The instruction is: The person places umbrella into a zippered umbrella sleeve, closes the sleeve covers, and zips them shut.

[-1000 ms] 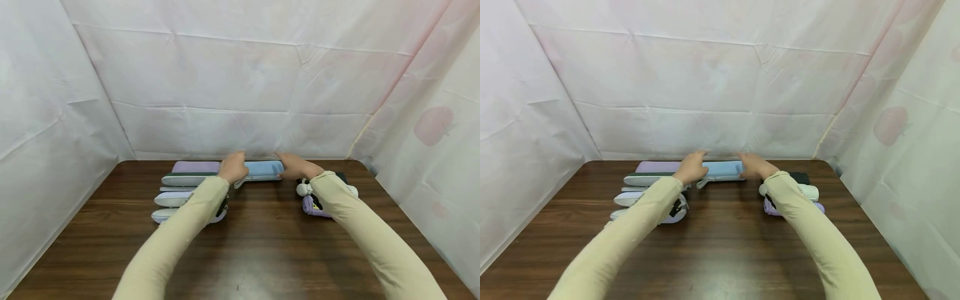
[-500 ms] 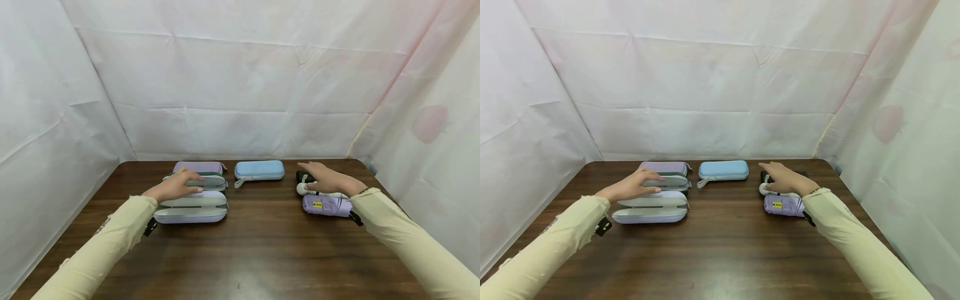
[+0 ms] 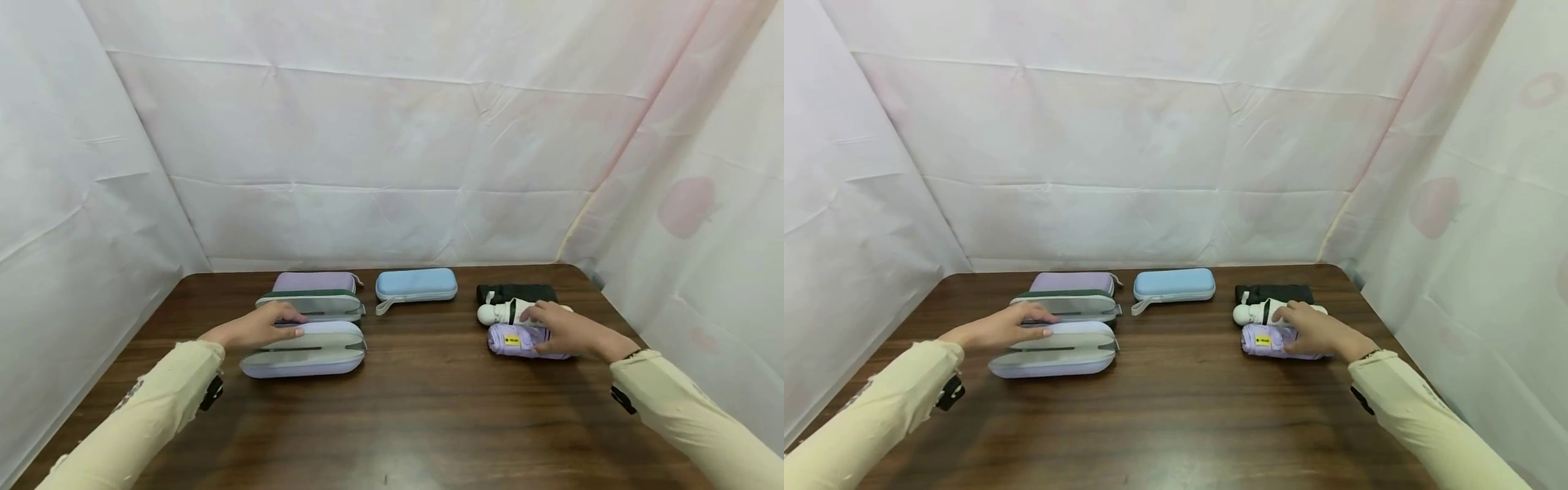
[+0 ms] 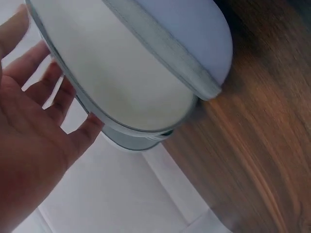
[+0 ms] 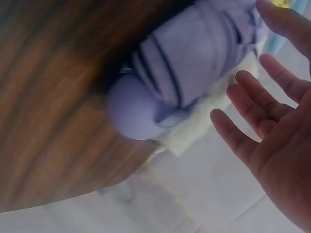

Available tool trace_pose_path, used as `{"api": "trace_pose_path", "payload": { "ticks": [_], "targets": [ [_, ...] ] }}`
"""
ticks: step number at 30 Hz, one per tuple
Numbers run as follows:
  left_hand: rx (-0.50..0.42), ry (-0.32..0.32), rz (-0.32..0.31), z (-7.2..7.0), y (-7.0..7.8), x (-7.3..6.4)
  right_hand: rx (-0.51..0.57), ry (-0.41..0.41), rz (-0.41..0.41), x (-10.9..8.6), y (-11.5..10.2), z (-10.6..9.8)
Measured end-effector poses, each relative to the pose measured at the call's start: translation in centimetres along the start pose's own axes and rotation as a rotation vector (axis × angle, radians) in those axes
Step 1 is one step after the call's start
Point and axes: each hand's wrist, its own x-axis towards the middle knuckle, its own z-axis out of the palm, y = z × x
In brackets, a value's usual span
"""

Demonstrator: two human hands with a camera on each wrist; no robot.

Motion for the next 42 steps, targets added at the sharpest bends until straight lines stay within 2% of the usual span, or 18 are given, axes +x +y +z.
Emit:
{"api": "trace_pose_path", "payload": {
  "ticks": [2,6,11,13,17,20,23,30,39,42],
  "targets": [
    [-0.012,0.004,-0.001,0.1,0.0,-0.2,-0.01,0.011,-0.026,-0.2,0.6,0.5],
    [-0.038,0.002,-0.04,0.4,0.2,-0.4,-0.084,0.061,-0.075,-0.4,1.5,1.4],
    [-0.061,-0.029,-0.069,0.4,0.8,-0.3,-0.138,0.099,-0.076,-0.8,1.7,1.6],
    [-0.071,-0.062,-0.111,0.4,1.0,-0.2,-0.141,0.104,-0.076,-0.9,1.6,1.6],
    [-0.086,-0.145,-0.235,0.4,1.2,-0.2,-0.143,0.109,-0.078,-0.9,1.5,1.6],
    [-0.089,-0.179,-0.274,0.4,1.0,-0.2,-0.148,0.114,-0.077,-1.0,1.5,1.6],
    [-0.093,-0.18,-0.271,0.5,0.7,-0.2,-0.149,0.114,-0.078,-0.9,1.5,1.7],
    [-0.113,-0.133,-0.262,1.0,0.5,0.0,-0.15,0.128,-0.1,-1.0,1.7,2.1],
    [-0.157,-0.102,-0.15,1.9,1.3,1.3,-0.195,0.163,-0.13,-1.2,1.4,2.4],
    [-0.197,-0.089,-0.15,2.1,1.9,1.9,-0.212,0.163,-0.141,-1.2,1.2,2.3]
  ]
}}
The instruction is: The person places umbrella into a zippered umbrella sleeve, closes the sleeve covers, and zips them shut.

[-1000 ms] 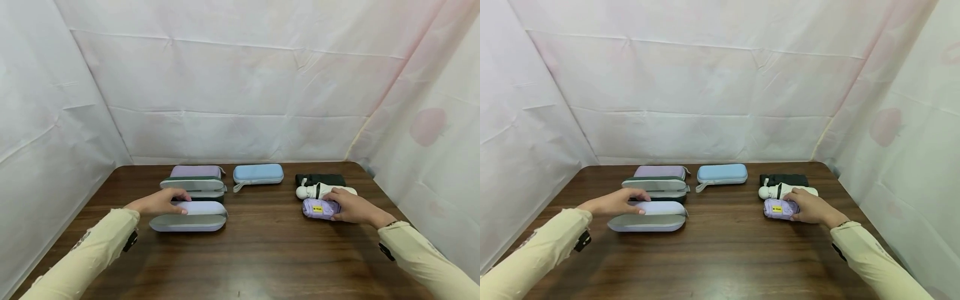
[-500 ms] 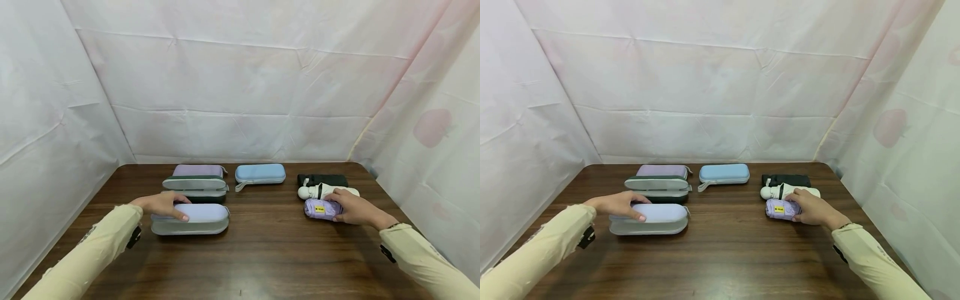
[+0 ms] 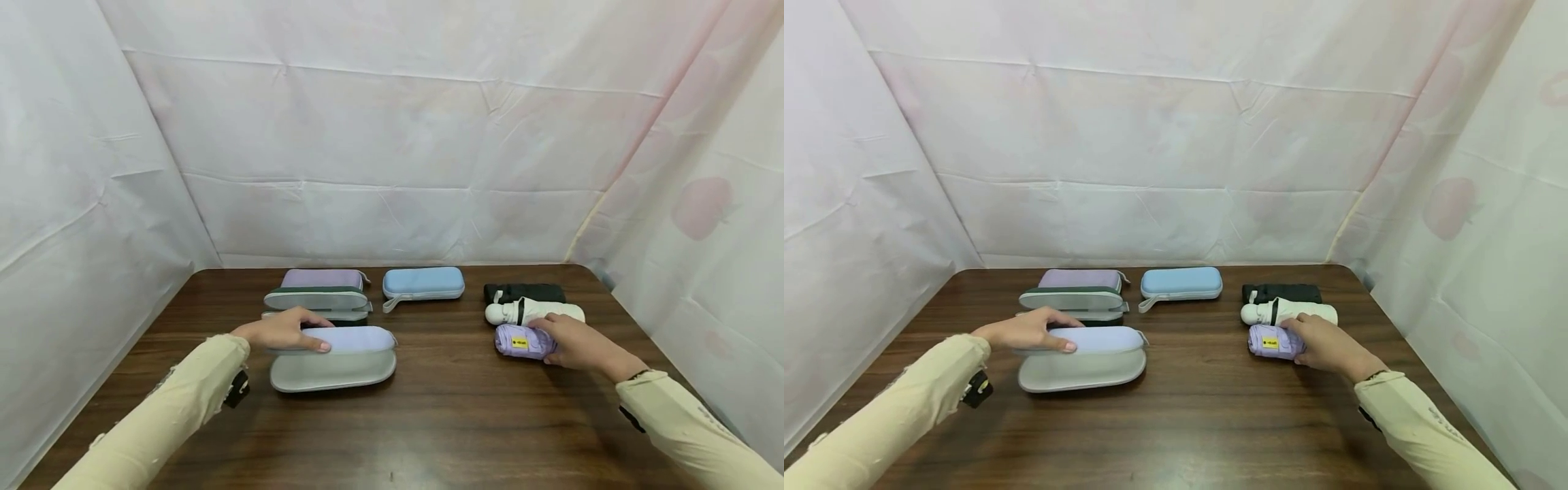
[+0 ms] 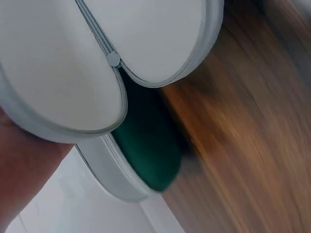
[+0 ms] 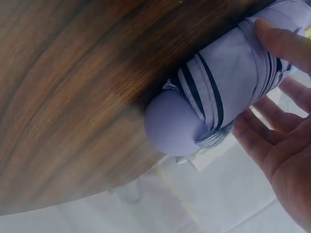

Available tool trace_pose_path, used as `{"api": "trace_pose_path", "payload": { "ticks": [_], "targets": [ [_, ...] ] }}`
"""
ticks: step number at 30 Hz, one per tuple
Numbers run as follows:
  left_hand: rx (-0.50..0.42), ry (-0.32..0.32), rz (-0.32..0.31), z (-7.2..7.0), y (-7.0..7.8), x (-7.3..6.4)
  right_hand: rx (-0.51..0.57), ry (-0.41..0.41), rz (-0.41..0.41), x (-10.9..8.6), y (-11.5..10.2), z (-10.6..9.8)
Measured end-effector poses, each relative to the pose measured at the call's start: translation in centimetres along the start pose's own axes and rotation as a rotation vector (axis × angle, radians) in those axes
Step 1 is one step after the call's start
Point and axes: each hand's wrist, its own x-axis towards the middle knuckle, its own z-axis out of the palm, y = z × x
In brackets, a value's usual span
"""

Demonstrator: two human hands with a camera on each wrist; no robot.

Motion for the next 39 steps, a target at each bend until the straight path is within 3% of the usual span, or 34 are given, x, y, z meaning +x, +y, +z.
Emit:
{"api": "trace_pose_path", "payload": {
  "ticks": [6,14,20,31,39],
  "targets": [
    [-0.028,0.012,-0.005,0.6,1.7,1.8,0.01,-0.039,0.05,-0.1,-0.1,-0.1],
    [0.009,-0.045,0.078,2.1,4.0,5.6,0.041,-0.045,0.047,0.0,-0.3,0.1],
    [-0.031,-0.073,0.093,3.1,5.5,7.9,0.063,-0.05,0.06,0.6,-0.9,0.1],
    [-0.075,-0.026,0.087,4.8,5.4,10.8,0.042,-0.038,0.07,1.0,-1.0,0.9],
    [-0.11,-0.016,0.111,5.4,5.3,11.2,0.016,0.042,0.07,1.0,-1.2,1.4]
  ]
}}
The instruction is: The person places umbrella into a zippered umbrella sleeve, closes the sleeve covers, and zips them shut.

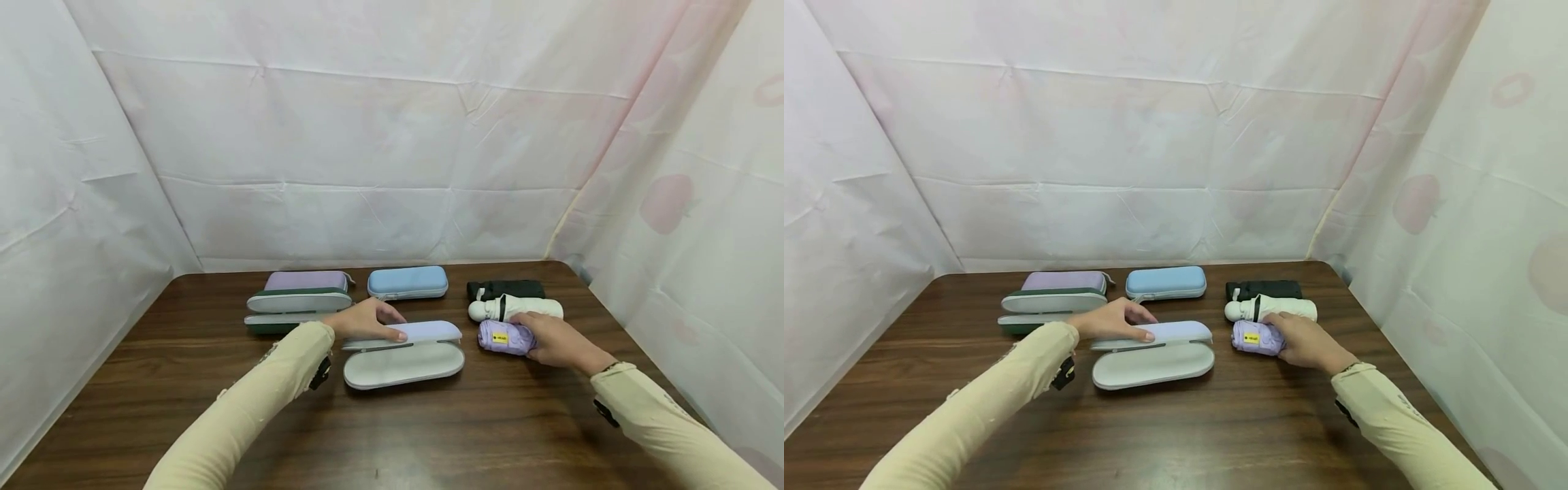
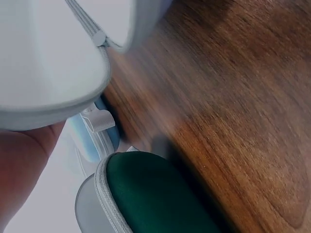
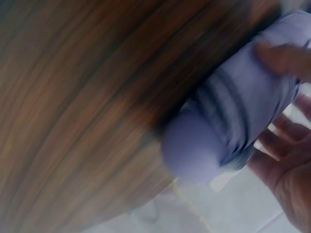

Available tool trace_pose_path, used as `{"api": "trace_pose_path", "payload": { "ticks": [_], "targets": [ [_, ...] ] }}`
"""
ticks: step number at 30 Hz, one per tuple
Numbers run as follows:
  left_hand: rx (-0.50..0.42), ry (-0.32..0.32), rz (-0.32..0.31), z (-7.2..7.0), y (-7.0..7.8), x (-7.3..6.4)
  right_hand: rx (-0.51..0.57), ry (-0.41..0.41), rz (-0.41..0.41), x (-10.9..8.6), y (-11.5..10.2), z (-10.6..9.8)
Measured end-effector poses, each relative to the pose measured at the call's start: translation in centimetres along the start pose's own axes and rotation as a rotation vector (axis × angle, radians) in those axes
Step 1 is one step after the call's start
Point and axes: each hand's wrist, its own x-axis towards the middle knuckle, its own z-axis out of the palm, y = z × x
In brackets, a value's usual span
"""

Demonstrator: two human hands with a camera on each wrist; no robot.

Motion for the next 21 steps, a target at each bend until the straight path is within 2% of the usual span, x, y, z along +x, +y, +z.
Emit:
{"api": "trace_pose_path", "payload": {
  "ticks": [8,15,21],
  "targets": [
    [-0.018,-0.011,0.009,0.2,0.2,0.1,0.017,0.019,0.005,-0.2,-0.8,-0.5],
    [-0.025,-0.019,-0.005,0.1,0.3,0.0,0.009,0.03,-0.053,-1.0,-2.9,-1.7],
    [-0.038,-0.025,-0.015,0.1,0.4,0.0,-0.009,0.051,-0.109,-0.6,-5.0,-2.8]
  ]
}}
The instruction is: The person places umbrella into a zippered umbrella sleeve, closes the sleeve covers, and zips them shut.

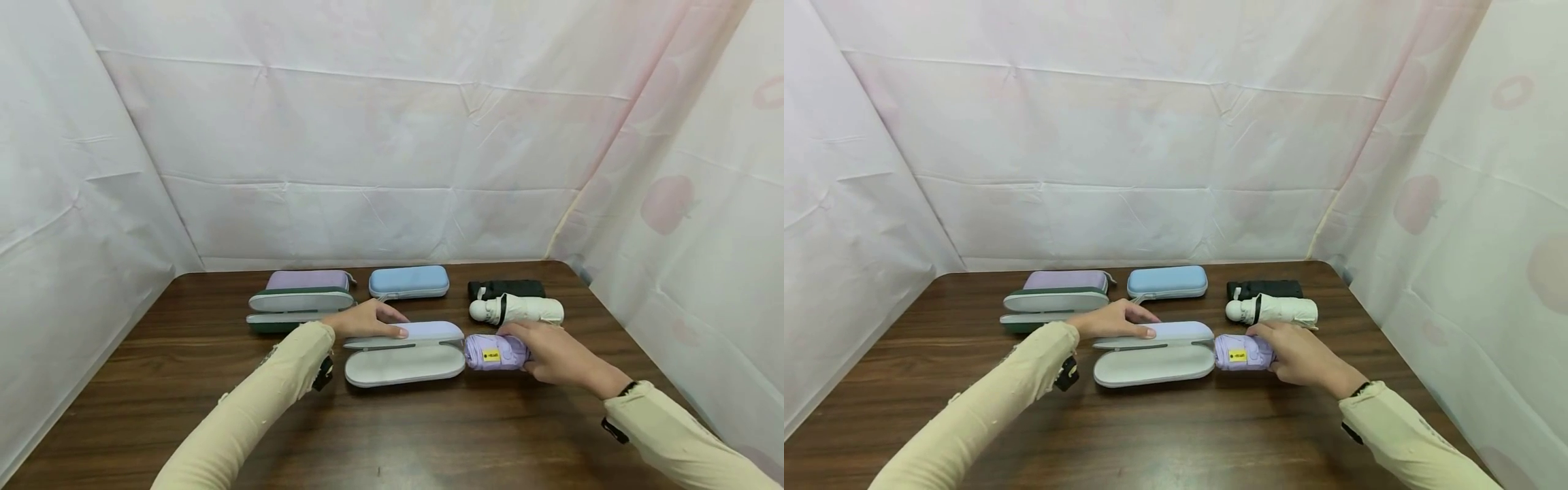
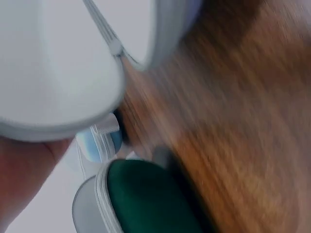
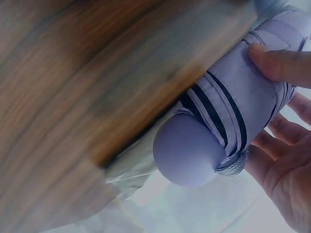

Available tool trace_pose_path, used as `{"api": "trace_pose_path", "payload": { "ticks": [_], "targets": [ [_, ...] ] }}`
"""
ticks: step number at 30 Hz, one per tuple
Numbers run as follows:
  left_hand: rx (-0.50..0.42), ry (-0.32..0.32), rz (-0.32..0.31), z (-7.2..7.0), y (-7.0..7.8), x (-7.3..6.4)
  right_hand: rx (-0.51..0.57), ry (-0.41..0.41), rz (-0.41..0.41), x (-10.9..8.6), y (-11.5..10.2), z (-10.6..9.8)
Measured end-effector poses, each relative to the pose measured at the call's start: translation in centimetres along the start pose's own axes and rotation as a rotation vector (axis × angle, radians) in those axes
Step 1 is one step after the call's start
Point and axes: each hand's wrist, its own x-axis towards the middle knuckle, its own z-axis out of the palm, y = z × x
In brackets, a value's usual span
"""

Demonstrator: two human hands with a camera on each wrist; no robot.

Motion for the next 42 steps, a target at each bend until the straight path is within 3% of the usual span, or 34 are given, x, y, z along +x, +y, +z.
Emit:
{"api": "trace_pose_path", "payload": {
  "ticks": [22,35,42],
  "targets": [
    [-0.096,0.045,-0.104,1.3,1.8,1.1,-0.045,-0.004,-0.057,3.6,-4.9,0.3],
    [-0.131,0.041,-0.098,1.8,2.2,1.6,-0.212,0.029,-0.168,5.8,-8.4,2.9],
    [-0.118,0.039,-0.07,1.9,2.1,1.6,-0.216,0.018,-0.202,7.0,-9.8,4.3]
  ]
}}
